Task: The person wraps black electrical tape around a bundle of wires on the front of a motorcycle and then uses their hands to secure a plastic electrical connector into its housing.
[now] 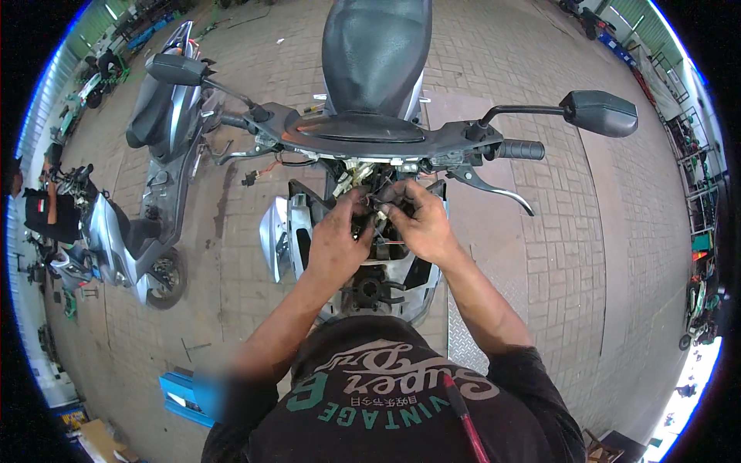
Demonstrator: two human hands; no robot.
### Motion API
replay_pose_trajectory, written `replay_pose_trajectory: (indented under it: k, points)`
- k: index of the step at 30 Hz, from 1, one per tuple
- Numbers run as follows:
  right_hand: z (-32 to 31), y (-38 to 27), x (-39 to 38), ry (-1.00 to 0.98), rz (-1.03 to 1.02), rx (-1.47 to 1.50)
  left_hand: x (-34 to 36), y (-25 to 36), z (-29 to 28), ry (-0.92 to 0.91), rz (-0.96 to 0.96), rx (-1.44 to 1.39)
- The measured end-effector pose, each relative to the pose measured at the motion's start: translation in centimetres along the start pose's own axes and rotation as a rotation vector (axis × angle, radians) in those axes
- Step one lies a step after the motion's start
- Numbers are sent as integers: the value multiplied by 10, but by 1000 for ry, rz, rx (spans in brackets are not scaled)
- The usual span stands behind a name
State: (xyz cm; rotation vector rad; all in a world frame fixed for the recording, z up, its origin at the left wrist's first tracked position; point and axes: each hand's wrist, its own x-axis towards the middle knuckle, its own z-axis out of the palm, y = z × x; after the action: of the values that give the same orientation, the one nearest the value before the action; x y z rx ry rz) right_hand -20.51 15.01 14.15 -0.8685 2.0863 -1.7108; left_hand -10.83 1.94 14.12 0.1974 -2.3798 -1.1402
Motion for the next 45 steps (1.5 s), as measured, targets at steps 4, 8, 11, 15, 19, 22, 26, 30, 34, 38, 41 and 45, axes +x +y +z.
replay_pose_trajectory:
  k: [4, 8, 11, 15, 19, 22, 26, 30, 34, 38, 41, 45]
  points:
    - [1, -5, -1, 7, -62, -126, 4, 4, 4, 46, 59, 22]
    - [7, -4, -3, 117, -4, -27, 5, -1, 7, 35, -39, -36]
    - [8, -8, -7, 164, 111, 60, 6, 2, 6, -4, -141, -63]
    - [10, 5, -8, 208, 150, 48, 2, 4, 5, -40, -228, -121]
    - [15, 11, -9, 317, 148, 136, -5, -3, 14, 29, -52, -31]
    - [15, 11, -7, 345, 183, 120, -6, -5, 13, 58, 73, 27]
    - [8, 5, -7, 265, 176, 30, -6, -7, 9, 40, 121, 83]
    - [1, -1, -1, 384, 37, 95, -1, 0, 2, -27, 98, 194]
    - [-4, -9, -1, 128, -71, -67, 3, 2, 2, 3, 107, 267]
    - [-2, -13, 1, 57, -67, -343, 1, -5, 1, 43, 195, 267]
    - [-1, -9, 2, 28, -24, -319, -1, -11, 1, 64, 259, 256]
    - [-2, -13, -2, -45, 72, -261, -5, -12, -2, 56, 295, 275]
